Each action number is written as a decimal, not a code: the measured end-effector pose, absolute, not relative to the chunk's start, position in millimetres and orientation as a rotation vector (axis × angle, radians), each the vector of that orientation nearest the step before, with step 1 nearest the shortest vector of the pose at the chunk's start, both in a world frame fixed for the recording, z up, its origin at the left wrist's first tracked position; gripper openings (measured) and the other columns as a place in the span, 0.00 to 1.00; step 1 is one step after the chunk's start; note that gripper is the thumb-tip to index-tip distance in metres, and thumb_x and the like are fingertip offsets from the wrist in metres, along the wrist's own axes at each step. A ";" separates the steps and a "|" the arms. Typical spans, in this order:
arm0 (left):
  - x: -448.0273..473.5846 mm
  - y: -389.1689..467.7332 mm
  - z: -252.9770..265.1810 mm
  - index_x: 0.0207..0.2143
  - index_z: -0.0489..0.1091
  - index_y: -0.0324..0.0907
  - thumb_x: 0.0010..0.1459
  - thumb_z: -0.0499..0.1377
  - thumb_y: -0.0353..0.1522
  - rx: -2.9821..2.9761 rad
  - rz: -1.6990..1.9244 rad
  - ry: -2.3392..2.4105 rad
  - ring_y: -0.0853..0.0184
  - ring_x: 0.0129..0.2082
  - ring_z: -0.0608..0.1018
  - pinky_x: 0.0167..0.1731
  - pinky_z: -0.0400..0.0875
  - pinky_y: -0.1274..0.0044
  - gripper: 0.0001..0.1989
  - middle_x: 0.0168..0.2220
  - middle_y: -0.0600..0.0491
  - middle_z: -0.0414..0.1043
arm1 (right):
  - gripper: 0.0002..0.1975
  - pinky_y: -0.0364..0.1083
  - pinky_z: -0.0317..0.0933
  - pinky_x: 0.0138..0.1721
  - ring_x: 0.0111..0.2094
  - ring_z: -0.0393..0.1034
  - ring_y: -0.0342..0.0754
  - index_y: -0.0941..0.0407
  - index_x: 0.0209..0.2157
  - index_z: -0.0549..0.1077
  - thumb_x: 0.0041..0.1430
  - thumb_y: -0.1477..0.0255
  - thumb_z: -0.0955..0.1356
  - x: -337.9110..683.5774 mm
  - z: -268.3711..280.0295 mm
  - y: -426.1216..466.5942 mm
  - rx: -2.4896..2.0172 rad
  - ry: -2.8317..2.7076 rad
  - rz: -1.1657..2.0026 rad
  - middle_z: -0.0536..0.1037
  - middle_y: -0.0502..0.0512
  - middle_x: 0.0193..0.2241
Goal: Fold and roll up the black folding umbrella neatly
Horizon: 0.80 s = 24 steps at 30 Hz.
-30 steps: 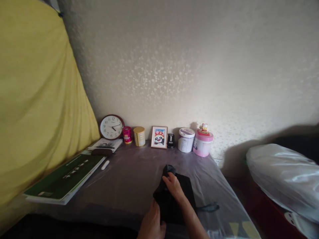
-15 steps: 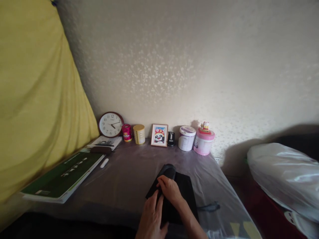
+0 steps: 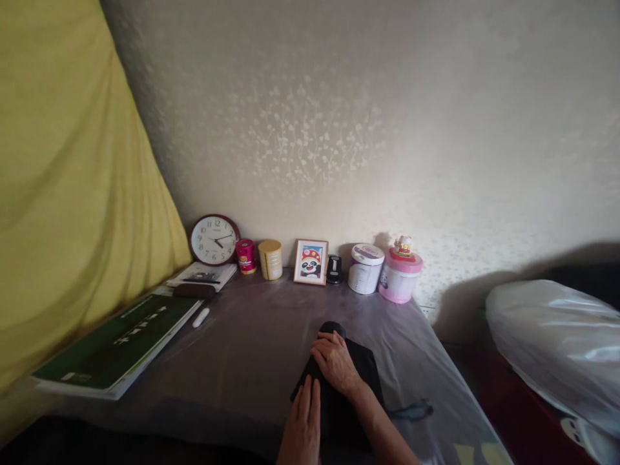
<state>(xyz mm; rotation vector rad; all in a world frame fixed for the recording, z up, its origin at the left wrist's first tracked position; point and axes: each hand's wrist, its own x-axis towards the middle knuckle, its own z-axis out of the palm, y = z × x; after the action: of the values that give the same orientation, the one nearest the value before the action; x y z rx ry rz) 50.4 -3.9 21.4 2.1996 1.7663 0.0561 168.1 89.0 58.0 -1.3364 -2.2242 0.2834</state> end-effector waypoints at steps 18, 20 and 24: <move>45.4 -5.1 1.9 0.61 0.43 0.46 0.49 0.36 0.13 2.090 0.309 1.718 0.58 0.61 0.53 0.58 0.53 0.65 0.38 0.63 0.45 0.46 | 0.18 0.42 0.56 0.48 0.46 0.68 0.46 0.58 0.44 0.71 0.63 0.70 0.54 210.0 59.8 145.2 -1.786 -1.902 0.227 0.75 0.58 0.43; 45.3 -7.3 1.8 0.62 0.42 0.44 0.48 0.35 0.13 2.152 0.325 1.732 0.58 0.61 0.55 0.57 0.56 0.65 0.38 0.62 0.42 0.47 | 0.20 0.44 0.56 0.49 0.47 0.67 0.48 0.62 0.46 0.69 0.62 0.69 0.54 235.2 59.7 128.9 -1.850 -1.795 0.204 0.74 0.61 0.45; 42.2 -11.0 1.6 0.63 0.37 0.46 0.47 0.38 0.13 2.197 0.393 1.663 0.59 0.61 0.55 0.56 0.57 0.67 0.41 0.63 0.44 0.44 | 0.20 0.47 0.60 0.43 0.41 0.71 0.52 0.59 0.40 0.71 0.59 0.64 0.54 276.5 46.3 84.2 -1.958 -1.531 0.203 0.76 0.61 0.38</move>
<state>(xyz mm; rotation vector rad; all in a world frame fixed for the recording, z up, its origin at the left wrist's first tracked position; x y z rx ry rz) 42.2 -11.0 1.6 2.1975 1.6628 0.3928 276.5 84.2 46.3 -1.9583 -1.5312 0.2025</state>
